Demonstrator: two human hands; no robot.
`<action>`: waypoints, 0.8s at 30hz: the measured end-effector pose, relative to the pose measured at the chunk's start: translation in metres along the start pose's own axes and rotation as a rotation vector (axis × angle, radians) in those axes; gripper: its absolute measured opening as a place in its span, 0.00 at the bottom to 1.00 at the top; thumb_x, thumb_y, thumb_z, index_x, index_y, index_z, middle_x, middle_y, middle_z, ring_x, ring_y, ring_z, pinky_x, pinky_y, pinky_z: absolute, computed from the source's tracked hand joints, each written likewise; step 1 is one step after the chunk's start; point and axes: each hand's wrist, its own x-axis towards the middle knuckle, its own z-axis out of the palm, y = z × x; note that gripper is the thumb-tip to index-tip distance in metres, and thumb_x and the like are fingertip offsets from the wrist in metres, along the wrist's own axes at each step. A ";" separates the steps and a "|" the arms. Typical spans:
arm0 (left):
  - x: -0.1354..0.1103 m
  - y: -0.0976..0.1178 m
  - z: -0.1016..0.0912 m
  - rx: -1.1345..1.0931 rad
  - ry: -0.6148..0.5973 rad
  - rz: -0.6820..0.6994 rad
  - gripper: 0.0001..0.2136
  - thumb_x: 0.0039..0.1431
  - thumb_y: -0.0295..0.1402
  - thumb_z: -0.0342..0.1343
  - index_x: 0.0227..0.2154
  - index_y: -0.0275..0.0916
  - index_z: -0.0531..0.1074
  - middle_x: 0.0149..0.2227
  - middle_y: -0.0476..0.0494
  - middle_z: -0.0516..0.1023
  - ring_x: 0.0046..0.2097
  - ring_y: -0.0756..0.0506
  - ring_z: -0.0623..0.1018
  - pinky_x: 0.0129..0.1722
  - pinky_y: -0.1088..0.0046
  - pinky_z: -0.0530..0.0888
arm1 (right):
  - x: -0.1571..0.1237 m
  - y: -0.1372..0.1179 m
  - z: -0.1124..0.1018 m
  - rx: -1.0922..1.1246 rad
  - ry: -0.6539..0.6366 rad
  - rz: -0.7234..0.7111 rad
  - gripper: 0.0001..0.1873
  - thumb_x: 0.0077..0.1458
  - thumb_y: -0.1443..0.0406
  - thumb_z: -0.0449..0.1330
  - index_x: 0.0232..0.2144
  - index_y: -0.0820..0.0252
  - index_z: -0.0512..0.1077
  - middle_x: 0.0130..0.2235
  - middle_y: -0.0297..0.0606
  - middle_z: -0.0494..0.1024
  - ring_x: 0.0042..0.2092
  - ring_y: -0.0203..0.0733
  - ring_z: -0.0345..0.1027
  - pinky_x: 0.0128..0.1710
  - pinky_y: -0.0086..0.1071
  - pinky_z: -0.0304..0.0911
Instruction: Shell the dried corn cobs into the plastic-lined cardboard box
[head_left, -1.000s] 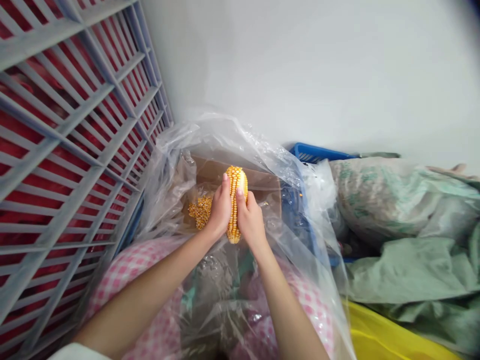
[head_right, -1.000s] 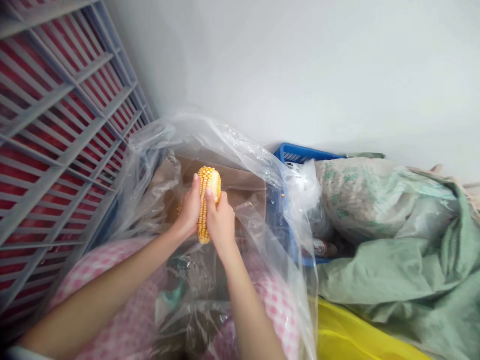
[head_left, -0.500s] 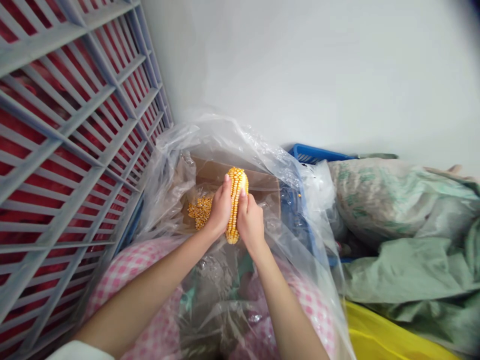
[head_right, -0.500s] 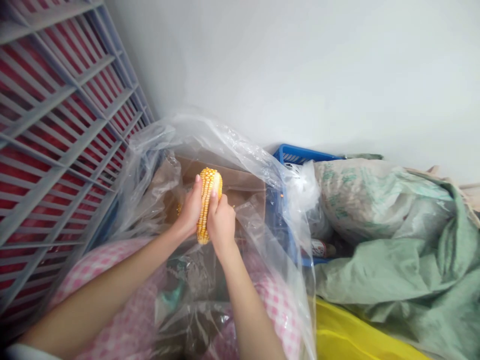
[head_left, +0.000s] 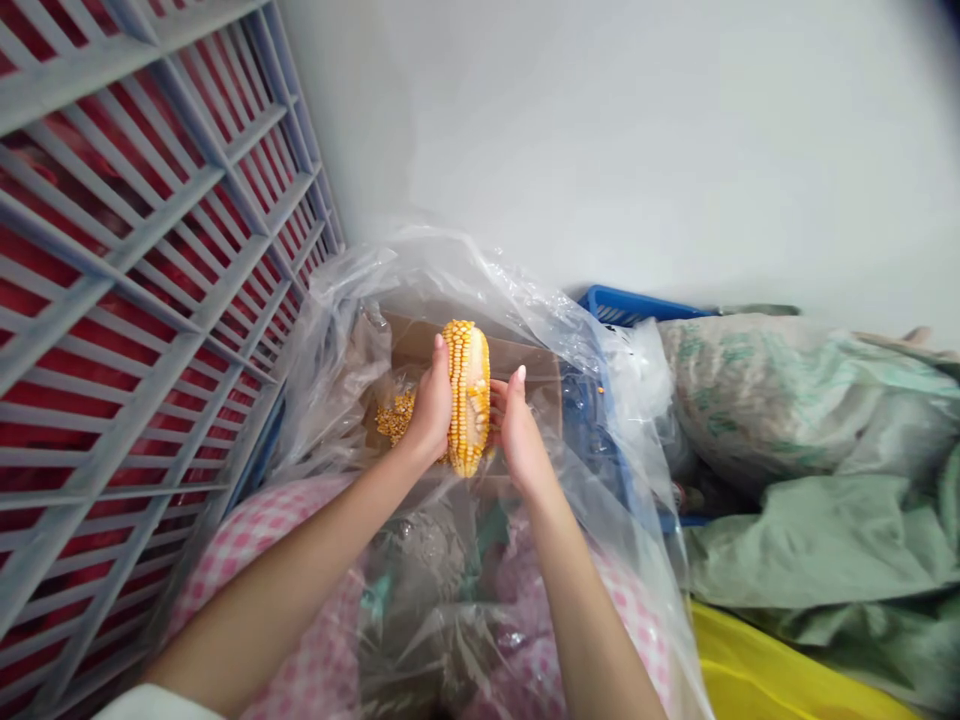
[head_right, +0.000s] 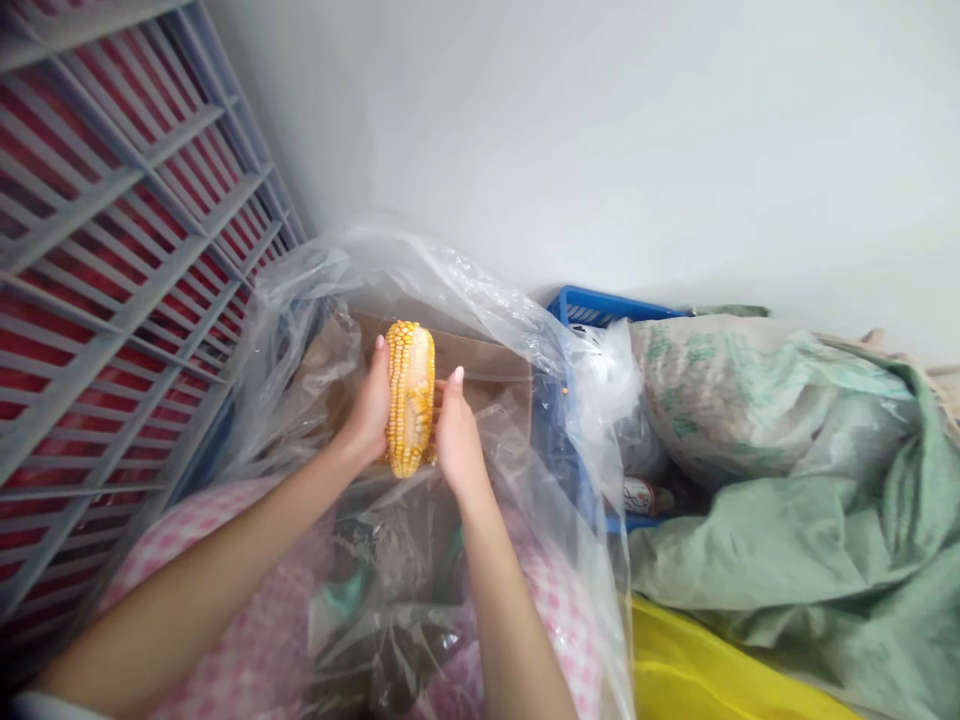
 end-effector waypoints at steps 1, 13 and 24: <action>0.001 0.000 0.000 -0.001 0.000 -0.005 0.28 0.47 0.59 0.43 0.36 0.39 0.70 0.33 0.41 0.77 0.36 0.44 0.77 0.33 0.69 0.72 | 0.001 0.000 0.000 0.038 0.002 0.031 0.37 0.50 0.40 0.34 0.37 0.59 0.69 0.36 0.41 0.75 0.32 0.41 0.69 0.29 0.31 0.61; -0.019 0.022 -0.006 0.820 0.001 0.829 0.25 0.45 0.53 0.52 0.37 0.37 0.70 0.41 0.38 0.70 0.47 0.40 0.68 0.50 0.66 0.61 | 0.000 -0.002 0.004 0.265 -0.002 0.010 0.31 0.54 0.45 0.35 0.45 0.56 0.65 0.42 0.43 0.74 0.40 0.42 0.69 0.36 0.35 0.63; 0.005 0.028 0.001 0.044 0.003 0.123 0.28 0.53 0.56 0.35 0.38 0.41 0.69 0.34 0.43 0.74 0.41 0.43 0.74 0.38 0.68 0.71 | -0.010 -0.008 0.005 -0.091 0.202 -0.360 0.22 0.56 0.54 0.46 0.50 0.54 0.62 0.53 0.41 0.66 0.55 0.41 0.57 0.53 0.41 0.53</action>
